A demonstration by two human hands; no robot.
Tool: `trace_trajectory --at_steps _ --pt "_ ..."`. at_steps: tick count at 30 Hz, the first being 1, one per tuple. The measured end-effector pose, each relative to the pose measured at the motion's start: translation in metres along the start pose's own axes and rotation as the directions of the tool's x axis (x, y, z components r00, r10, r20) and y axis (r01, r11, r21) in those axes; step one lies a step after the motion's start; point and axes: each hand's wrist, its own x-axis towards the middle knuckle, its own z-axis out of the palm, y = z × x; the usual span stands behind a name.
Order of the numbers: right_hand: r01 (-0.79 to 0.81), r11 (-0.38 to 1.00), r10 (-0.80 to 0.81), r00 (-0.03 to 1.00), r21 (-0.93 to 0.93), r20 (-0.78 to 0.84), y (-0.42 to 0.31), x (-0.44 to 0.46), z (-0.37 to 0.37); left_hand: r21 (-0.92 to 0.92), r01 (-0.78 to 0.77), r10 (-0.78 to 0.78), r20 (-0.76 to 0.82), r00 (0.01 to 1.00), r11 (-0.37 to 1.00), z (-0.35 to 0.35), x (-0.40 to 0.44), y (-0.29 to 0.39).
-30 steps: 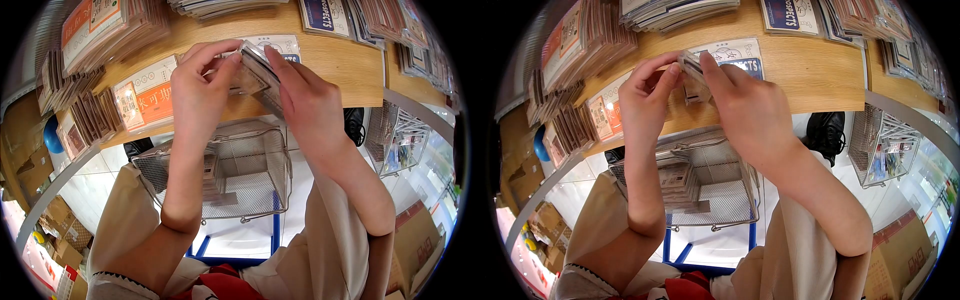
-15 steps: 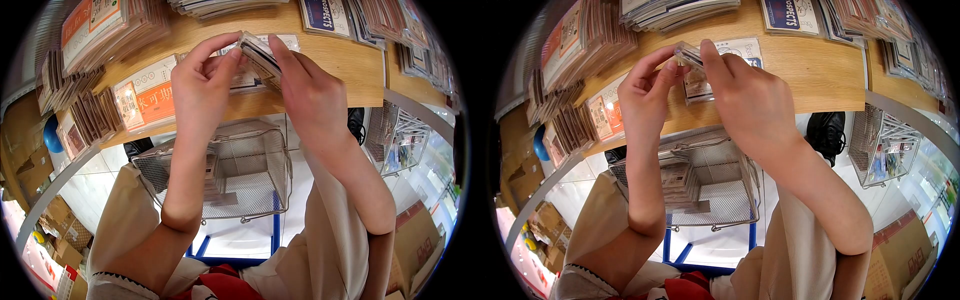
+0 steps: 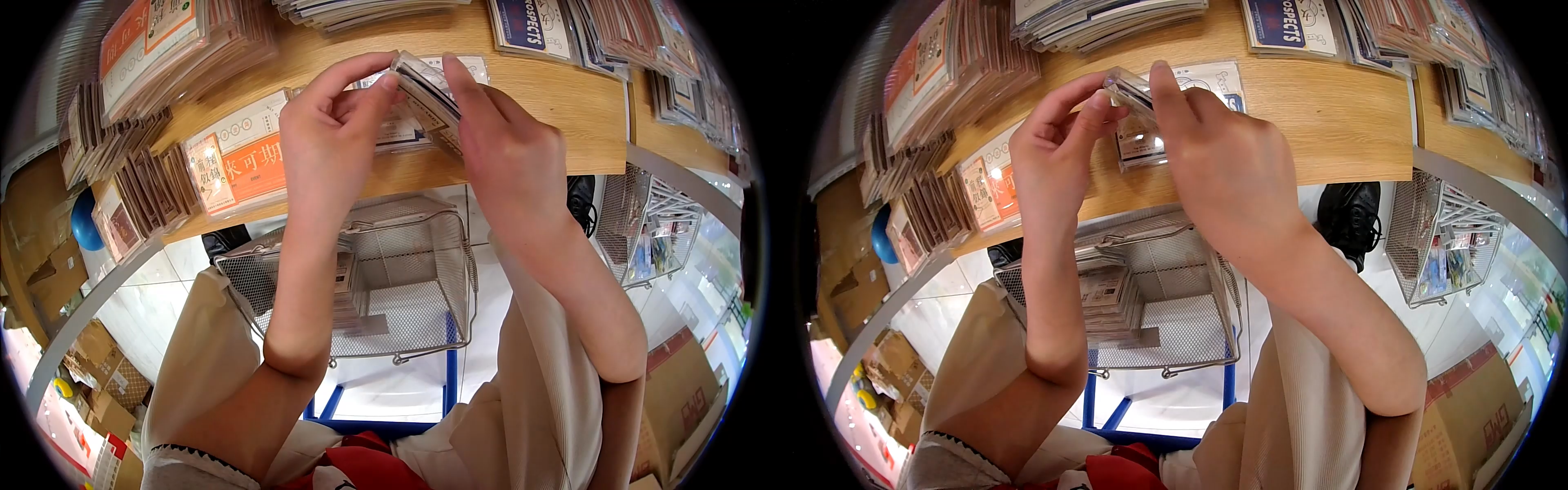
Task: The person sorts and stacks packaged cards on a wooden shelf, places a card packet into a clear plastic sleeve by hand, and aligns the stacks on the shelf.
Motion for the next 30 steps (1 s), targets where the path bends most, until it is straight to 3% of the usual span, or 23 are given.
trace_trajectory --at_steps 13,30 --pt "0.197 0.974 -0.198 0.98 -0.109 0.004 0.0 0.001 0.001 0.005 -0.002 0.002 -0.08 0.997 1.0 0.001 0.001 -0.003" --pt "0.092 0.988 -0.092 0.996 0.127 -0.004 -0.004 0.022 0.009 -0.001 0.065 -0.065 -0.105 0.992 0.998 0.004 -0.009 0.002"
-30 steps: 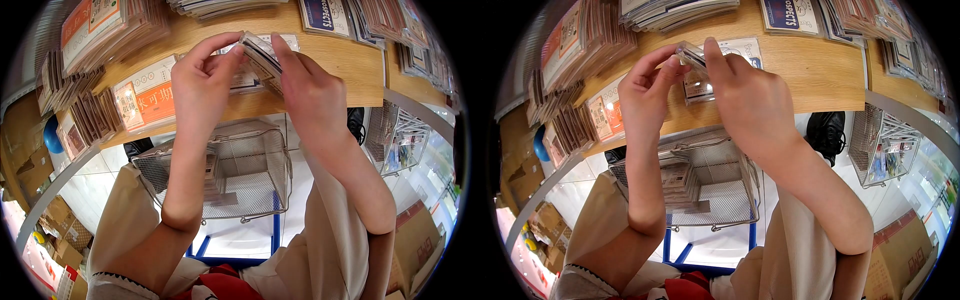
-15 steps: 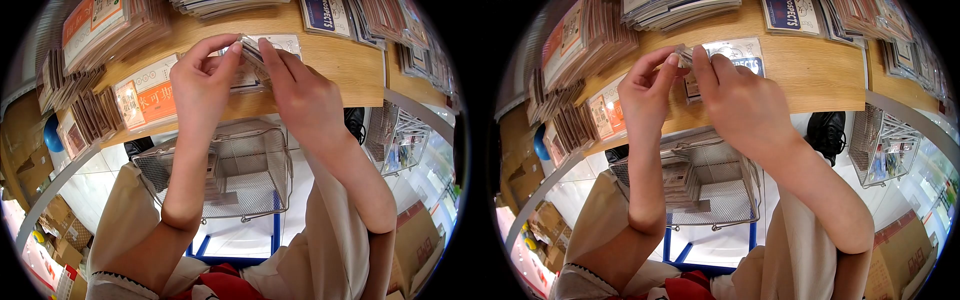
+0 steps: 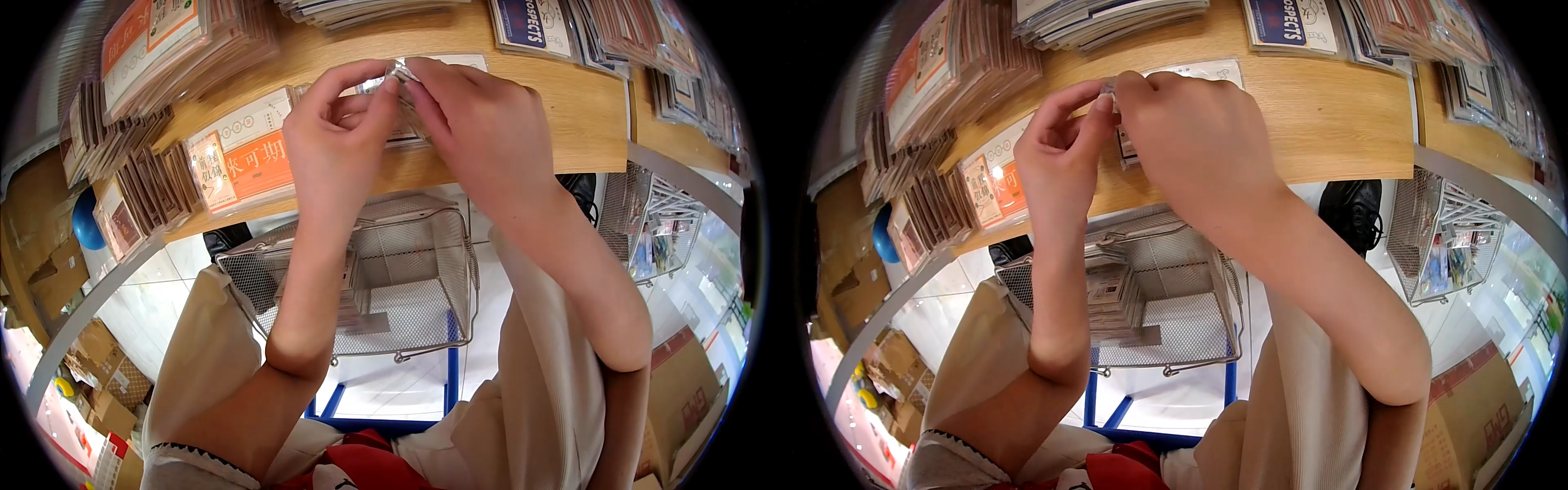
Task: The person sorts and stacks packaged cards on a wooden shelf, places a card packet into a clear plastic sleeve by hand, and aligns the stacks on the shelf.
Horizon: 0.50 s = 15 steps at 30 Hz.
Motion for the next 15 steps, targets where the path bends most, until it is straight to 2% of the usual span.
trace_trajectory --at_steps 4,15 --pt "-0.031 0.999 0.031 0.999 -0.008 -0.013 -0.002 -0.001 0.001 -0.045 -0.056 0.056 0.001 0.998 0.997 0.0 0.0 -0.008" --pt "-0.003 0.998 0.007 0.999 0.067 -0.053 0.001 -0.002 0.001 -0.064 -0.041 0.04 -0.01 0.999 0.997 0.0 -0.003 -0.012"
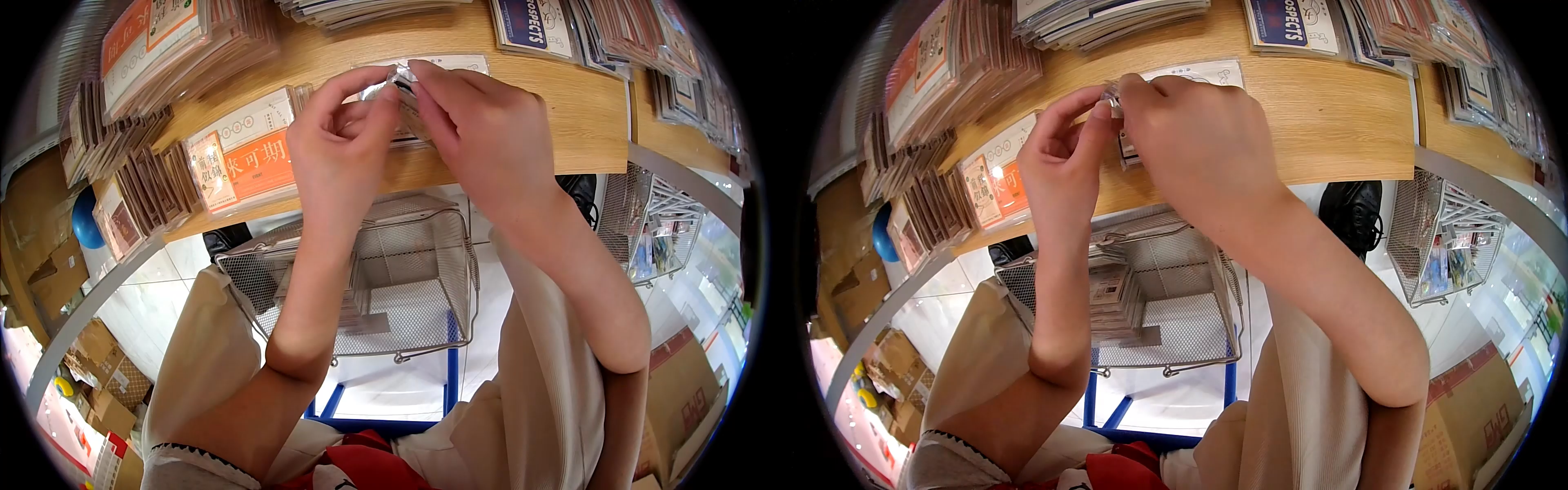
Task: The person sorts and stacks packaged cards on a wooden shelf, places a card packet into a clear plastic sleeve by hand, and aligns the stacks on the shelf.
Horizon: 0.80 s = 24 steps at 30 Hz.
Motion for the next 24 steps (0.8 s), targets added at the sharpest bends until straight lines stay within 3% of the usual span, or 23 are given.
trace_trajectory --at_steps 13,24 --pt "0.011 0.987 0.002 0.997 0.159 -0.083 0.005 -0.003 0.004 -0.013 -0.015 0.016 0.008 1.0 1.0 -0.002 -0.001 -0.005" --pt "-0.198 0.887 0.17 0.98 0.417 0.102 0.002 0.002 -0.008 -0.059 0.056 -0.055 0.019 0.998 0.997 -0.002 -0.006 -0.004"
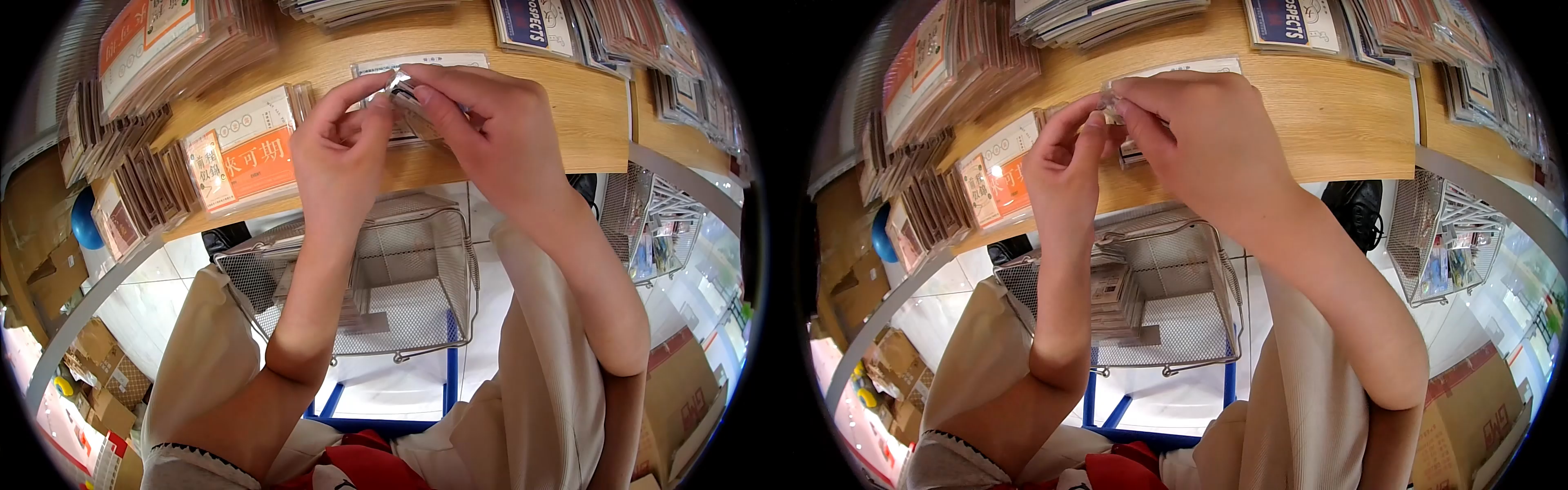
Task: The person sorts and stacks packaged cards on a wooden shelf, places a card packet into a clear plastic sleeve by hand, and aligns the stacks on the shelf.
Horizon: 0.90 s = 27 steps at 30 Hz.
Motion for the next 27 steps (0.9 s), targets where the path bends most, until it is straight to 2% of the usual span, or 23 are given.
trace_trajectory --at_steps 7,13,16,22,25,27 --pt "0.011 0.999 -0.011 1.0 0.033 0.011 0.004 0.001 0.001 -0.012 0.004 -0.003 0.036 0.999 1.0 0.003 -0.003 0.002" --pt "-0.034 0.99 0.033 0.999 0.137 0.015 0.003 0.0 0.002 -0.034 -0.002 0.003 0.022 1.0 0.999 0.004 -0.001 -0.004" --pt "-0.028 0.996 0.022 0.997 0.085 0.076 0.004 0.0 -0.002 -0.035 0.035 -0.034 0.032 0.999 0.999 0.004 -0.002 0.0" --pt "0.018 1.0 -0.019 0.999 0.021 0.05 0.007 0.0 0.0 -0.039 -0.015 0.017 0.052 0.999 0.999 0.001 -0.002 -0.002" --pt "0.132 0.99 -0.133 0.991 -0.049 -0.025 0.008 0.001 0.006 0.017 0.035 -0.037 0.103 0.994 0.999 -0.001 -0.004 0.003" --pt "0.199 0.971 -0.207 0.977 -0.133 -0.045 0.009 -0.001 0.008 -0.029 0.04 -0.037 0.077 0.996 0.999 0.0 -0.002 0.0"
